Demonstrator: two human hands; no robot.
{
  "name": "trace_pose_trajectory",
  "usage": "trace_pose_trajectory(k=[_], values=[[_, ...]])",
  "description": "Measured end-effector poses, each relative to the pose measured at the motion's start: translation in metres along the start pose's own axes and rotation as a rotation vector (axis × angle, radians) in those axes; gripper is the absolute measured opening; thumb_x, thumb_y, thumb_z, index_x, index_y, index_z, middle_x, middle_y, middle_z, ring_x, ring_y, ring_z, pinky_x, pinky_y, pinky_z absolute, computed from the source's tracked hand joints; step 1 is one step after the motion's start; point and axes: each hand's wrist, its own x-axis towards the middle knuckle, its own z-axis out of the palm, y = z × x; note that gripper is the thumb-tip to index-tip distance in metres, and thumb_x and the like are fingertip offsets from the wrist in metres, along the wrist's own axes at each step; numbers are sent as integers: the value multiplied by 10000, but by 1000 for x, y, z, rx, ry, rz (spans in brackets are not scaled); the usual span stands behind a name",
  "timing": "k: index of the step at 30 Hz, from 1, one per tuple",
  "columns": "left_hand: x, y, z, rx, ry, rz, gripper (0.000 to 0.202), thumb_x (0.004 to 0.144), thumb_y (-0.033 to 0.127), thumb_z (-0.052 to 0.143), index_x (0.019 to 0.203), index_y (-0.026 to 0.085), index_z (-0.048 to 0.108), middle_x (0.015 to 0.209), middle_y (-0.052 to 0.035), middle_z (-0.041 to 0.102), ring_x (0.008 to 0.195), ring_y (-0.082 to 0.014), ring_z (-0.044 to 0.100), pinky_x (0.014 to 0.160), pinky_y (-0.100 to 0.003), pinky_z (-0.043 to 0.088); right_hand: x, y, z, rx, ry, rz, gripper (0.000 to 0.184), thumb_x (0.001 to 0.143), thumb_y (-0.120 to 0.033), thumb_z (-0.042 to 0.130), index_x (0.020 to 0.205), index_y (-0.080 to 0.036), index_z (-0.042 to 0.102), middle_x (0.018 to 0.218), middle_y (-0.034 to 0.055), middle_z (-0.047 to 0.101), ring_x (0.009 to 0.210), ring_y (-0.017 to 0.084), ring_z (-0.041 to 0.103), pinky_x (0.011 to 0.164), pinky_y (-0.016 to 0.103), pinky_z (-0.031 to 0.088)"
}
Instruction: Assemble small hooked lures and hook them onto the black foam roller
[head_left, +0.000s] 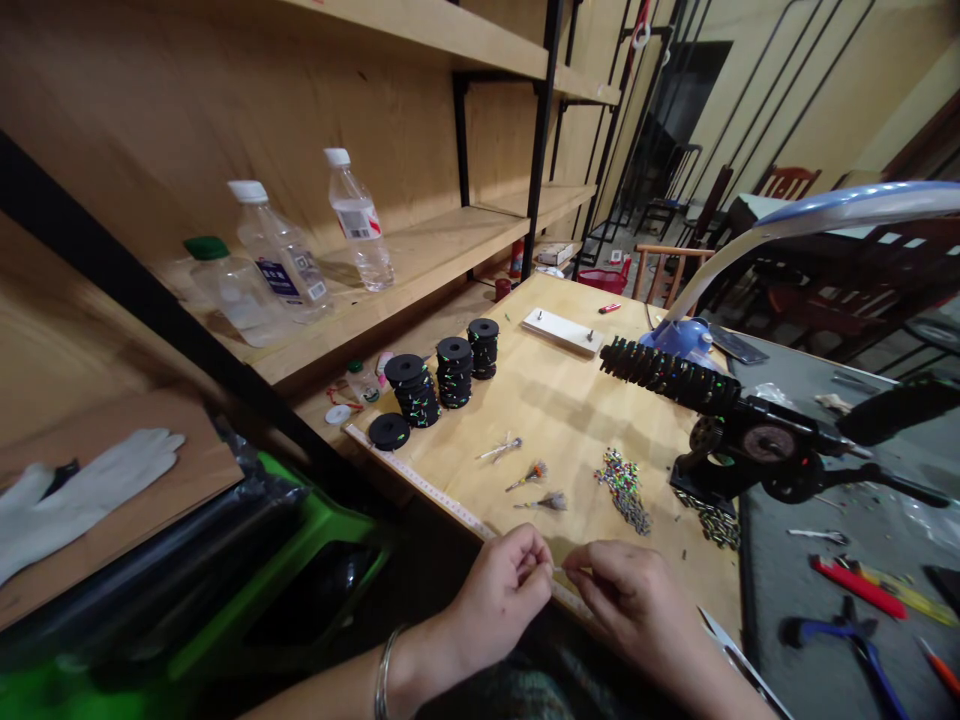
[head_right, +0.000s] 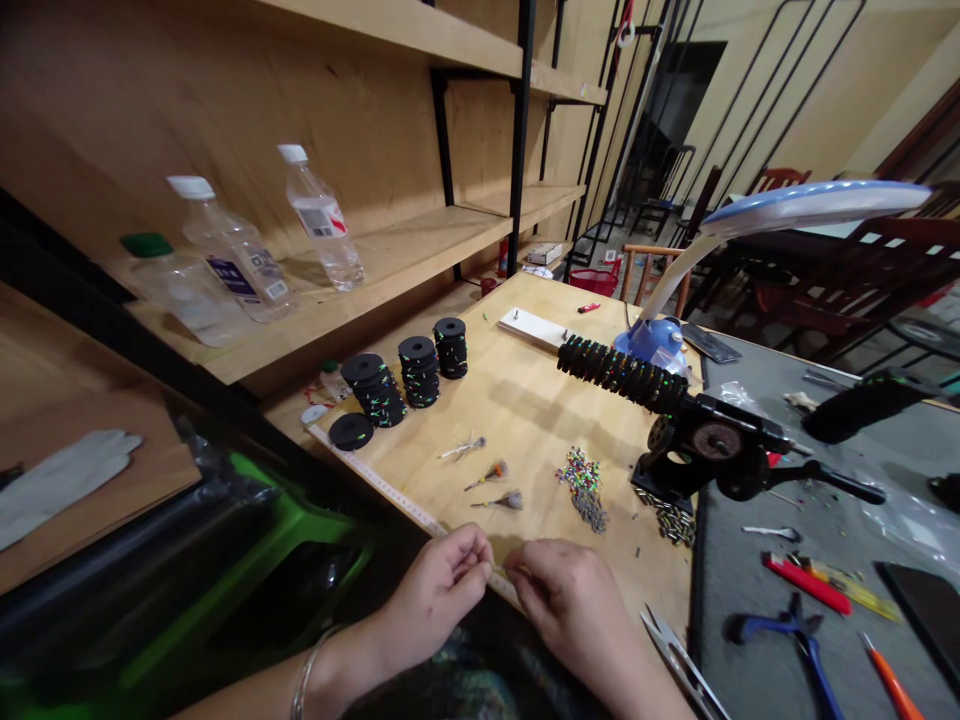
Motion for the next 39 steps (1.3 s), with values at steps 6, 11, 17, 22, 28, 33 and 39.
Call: trace_pose_trajectory(k=[6,11,17,22,28,33,39], values=[[2,3,-4,-66,28,-9,112,818,250,509,741,178,471,655,47,396,599,-108,362,562,-223,322,-1,5,-15,39,-43,43,163,873,-144,464,803,-196,601,722,25,657,666,151,616,612,233,420],[3,2,-6,-56,44,17,122,830,259,492,739,184,462,652,50,382,596,-111,361,566,-223,330,-4,7,-24,47,-20,70,136,907,-182,434,925,-197,568,711,23,645,620,147,599,577,236,415],[5,-2,-13,325,109,195,118,860,191,489,795,184,587,704,1,533,616,-137,482,585,-241,365,-7,2,-33,130,-40,30,226,923,-164,382,1125,-188,479,836,61,697,737,165,650,645,249,460],[5,22,-14,524,122,463,266,837,151,544,1086,213,616,1053,-95,642,868,-210,609,764,-297,456,-3,-3,-38,116,-108,39,317,947,-195,357,1256,-178,428,836,61,717,756,177,670,688,268,473],[17,44,-1,666,-140,618,158,876,172,537,939,193,681,901,-92,707,890,-245,630,825,-355,443,0,-9,-44,118,-174,40,447,940,-176,374,1385,-177,332,829,47,728,748,180,680,678,269,479],[24,42,5,613,-157,551,188,864,147,536,781,187,700,770,-77,700,773,-223,628,755,-343,441,1,-8,-50,160,-195,36,406,938,-163,398,1344,-176,395,806,36,730,721,158,671,681,249,477],[36,23,5,-83,-278,-65,111,717,243,692,757,147,651,651,-22,660,605,-152,592,588,-253,423,6,-4,-50,-48,-125,-10,196,925,-189,462,813,-186,623,717,32,675,631,139,613,571,223,400]])
